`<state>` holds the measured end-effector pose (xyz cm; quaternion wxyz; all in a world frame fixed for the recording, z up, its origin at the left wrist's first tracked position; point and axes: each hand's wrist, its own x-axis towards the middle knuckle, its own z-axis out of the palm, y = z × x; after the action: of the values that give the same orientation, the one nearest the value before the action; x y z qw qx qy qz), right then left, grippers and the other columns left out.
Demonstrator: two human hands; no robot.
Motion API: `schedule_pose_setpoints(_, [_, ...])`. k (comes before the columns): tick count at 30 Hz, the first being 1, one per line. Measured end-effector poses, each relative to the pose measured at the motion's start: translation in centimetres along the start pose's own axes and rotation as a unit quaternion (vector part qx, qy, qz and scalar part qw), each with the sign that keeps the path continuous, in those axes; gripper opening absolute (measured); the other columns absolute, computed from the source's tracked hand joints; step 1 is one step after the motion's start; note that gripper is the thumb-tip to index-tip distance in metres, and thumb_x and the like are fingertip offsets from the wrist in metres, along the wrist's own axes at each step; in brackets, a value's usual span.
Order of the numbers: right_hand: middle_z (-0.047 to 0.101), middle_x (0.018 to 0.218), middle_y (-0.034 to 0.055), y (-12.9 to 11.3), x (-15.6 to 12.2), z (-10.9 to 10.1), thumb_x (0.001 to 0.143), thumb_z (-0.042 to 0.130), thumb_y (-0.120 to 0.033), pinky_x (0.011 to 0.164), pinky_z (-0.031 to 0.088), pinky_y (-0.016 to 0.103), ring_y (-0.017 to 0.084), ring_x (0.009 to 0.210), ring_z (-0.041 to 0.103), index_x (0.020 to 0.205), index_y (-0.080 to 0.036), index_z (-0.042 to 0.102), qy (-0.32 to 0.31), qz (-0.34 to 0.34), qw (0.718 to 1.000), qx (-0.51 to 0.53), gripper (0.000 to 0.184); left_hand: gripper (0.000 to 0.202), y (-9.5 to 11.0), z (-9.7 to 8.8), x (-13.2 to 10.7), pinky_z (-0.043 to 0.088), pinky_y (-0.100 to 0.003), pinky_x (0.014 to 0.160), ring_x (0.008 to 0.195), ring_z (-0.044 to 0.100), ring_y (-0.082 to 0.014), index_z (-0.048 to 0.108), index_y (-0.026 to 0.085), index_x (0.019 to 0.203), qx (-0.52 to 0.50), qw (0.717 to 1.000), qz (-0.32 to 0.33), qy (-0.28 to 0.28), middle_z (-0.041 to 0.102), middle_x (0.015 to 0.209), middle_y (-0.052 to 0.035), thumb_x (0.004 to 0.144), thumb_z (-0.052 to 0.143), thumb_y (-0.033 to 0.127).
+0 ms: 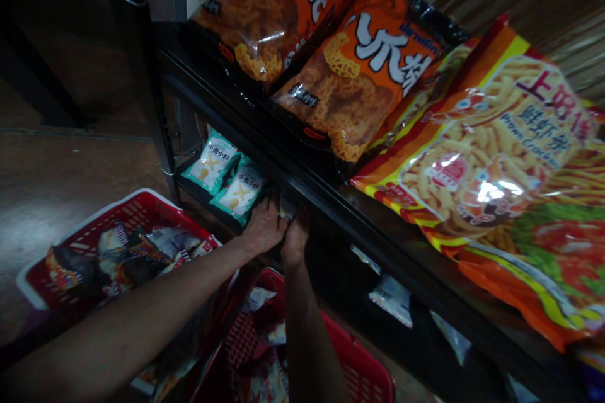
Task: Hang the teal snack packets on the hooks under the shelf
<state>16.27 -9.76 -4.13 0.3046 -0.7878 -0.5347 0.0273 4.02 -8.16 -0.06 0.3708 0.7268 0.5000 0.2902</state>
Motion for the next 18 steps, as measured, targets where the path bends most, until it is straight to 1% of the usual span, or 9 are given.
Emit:
schedule_pose_setpoints(3, [0.061,0.109,0.0118,0.0,0.0,0.0,0.082,0.033,-0.025,0.099,0.038,0.044,0.023,0.105,0.054,0.105,-0.017,0.057,0.000,-0.002,1.000,-0.023,0.034,0.057,0.3,-0.3,-0.1,0.036,-0.043,0.099,0.120,0.043,-0.0297,0.033,0.006,0.132,0.007,1.000,0.007,0.014,0.046,0.129,-0.0204,0.081,0.045,0.027])
schedule_pose_setpoints(6, [0.059,0.112,0.0148,-0.4,0.0,-0.1,0.081,0.037,-0.028,0.100,0.037,0.046,0.025,0.109,0.053,0.103,-0.015,0.057,0.003,0.004,1.000,-0.021,0.033,0.054,0.5,-0.5,0.2,0.036,-0.043,0.099,0.121,0.042,-0.0296,0.034,0.008,0.131,0.005,0.999,0.026,0.031,0.046,0.129,-0.0193,0.082,0.044,0.027])
schedule_pose_setpoints(9, [0.060,0.112,0.0141,-1.0,0.1,-0.2,0.083,0.035,-0.031,0.101,0.037,0.043,0.023,0.111,0.053,0.102,-0.015,0.057,0.004,0.056,0.997,0.044,0.033,0.052,0.5,-0.6,0.8,0.037,-0.043,0.097,0.118,0.046,-0.0280,0.032,0.011,0.132,-0.012,0.999,0.033,0.032,0.050,0.125,-0.0175,0.084,0.041,0.028])
schedule_pose_setpoints(12, [0.061,0.110,0.0122,-1.6,0.2,-0.2,0.087,0.026,-0.033,0.099,0.041,0.038,0.019,0.106,0.056,0.103,-0.016,0.056,0.005,0.103,0.989,0.106,0.037,0.051,0.3,-0.4,1.3,0.039,-0.043,0.096,0.115,0.049,-0.0278,0.033,0.012,0.132,-0.030,0.998,0.037,0.035,0.051,0.123,-0.0162,0.085,0.040,0.030])
schedule_pose_setpoints(14, [0.061,0.111,0.0130,-1.9,0.1,-0.2,0.088,0.022,-0.034,0.096,0.043,0.035,0.018,0.105,0.057,0.104,-0.016,0.055,0.009,0.116,0.986,0.120,0.041,0.051,0.2,-0.1,1.5,0.038,-0.044,0.098,0.116,0.048,-0.0283,0.034,0.011,0.131,-0.040,0.998,0.039,0.043,0.049,0.125,-0.0169,0.085,0.041,0.030])
schedule_pose_setpoints(16, [0.060,0.113,0.0134,-2.1,0.0,-0.3,0.088,0.023,-0.037,0.096,0.044,0.033,0.017,0.106,0.057,0.105,-0.016,0.054,0.007,0.131,0.980,0.150,0.042,0.052,0.0,0.2,1.5,0.038,-0.045,0.099,0.117,0.048,-0.0290,0.034,0.010,0.131,-0.046,0.997,0.028,0.049,0.047,0.127,-0.0188,0.084,0.042,0.031])
schedule_pose_setpoints(18, [0.059,0.117,0.0132,-2.1,-0.1,-0.2,0.087,0.025,-0.041,0.095,0.045,0.032,0.017,0.107,0.058,0.109,-0.016,0.053,-0.003,0.151,0.968,0.200,0.043,0.054,0.0,0.4,1.5,0.039,-0.046,0.097,0.116,0.048,-0.0298,0.033,0.009,0.132,-0.044,0.997,0.021,0.052,0.047,0.127,-0.0205,0.083,0.043,0.031])
